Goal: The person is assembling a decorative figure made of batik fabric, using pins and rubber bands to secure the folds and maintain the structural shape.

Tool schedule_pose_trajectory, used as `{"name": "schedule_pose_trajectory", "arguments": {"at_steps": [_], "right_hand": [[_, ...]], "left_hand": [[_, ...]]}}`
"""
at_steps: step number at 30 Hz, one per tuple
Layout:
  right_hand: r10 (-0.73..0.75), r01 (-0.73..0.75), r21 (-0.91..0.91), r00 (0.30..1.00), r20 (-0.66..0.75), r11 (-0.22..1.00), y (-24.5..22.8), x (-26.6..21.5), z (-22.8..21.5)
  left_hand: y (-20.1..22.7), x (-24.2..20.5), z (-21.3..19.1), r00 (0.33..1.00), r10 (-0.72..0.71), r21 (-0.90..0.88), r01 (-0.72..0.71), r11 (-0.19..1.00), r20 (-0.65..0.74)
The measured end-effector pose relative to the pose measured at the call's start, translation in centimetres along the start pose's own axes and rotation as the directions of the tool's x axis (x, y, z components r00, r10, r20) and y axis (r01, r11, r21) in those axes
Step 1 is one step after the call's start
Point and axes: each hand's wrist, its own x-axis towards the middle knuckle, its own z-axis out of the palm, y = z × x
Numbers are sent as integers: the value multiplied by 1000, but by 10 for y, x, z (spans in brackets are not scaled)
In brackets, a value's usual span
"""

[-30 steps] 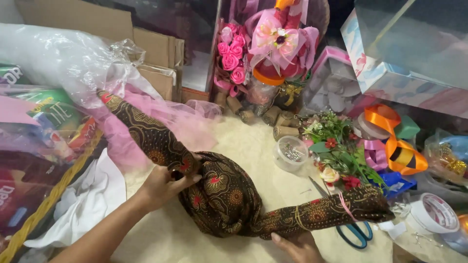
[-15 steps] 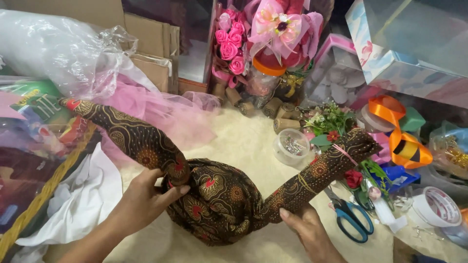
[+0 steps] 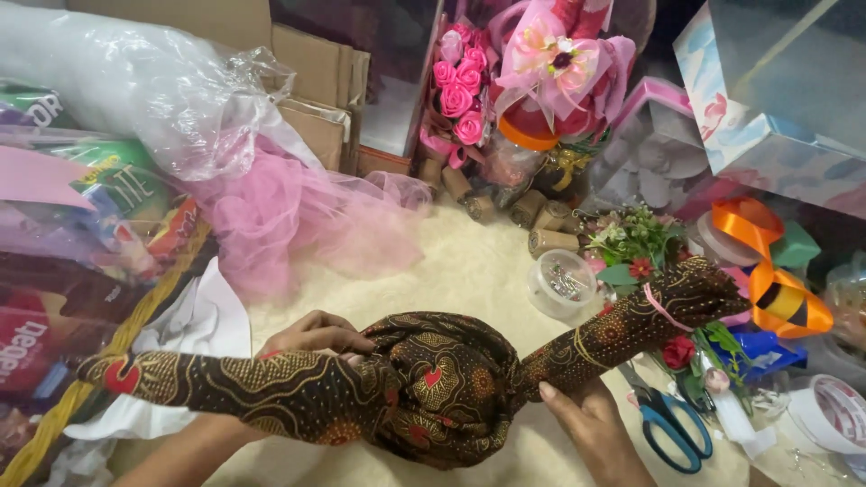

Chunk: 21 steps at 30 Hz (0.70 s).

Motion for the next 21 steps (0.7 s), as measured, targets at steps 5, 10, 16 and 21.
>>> {"name": "schedule_pose_trajectory", "arguments": {"at_steps": [5,10,16,21], "right_hand": [[-12,13,-139,1000,6,990,-9,-1,10],[-22,26,-89,999,47,996,-1,5,10],[47,-55,-272,998,-36,961,5,9,10],[113,-68,-538,992,52,840,-45,4,27]], "left_hand": [[10,25,-12,991,-113,-50,117,992,77],[-2,32,-8,991,91,48,-96,994,98],[-41,32,22,884,467,286,-445,849,-7],[-32,26,28,910,407,296,-370,881,-75]]}}
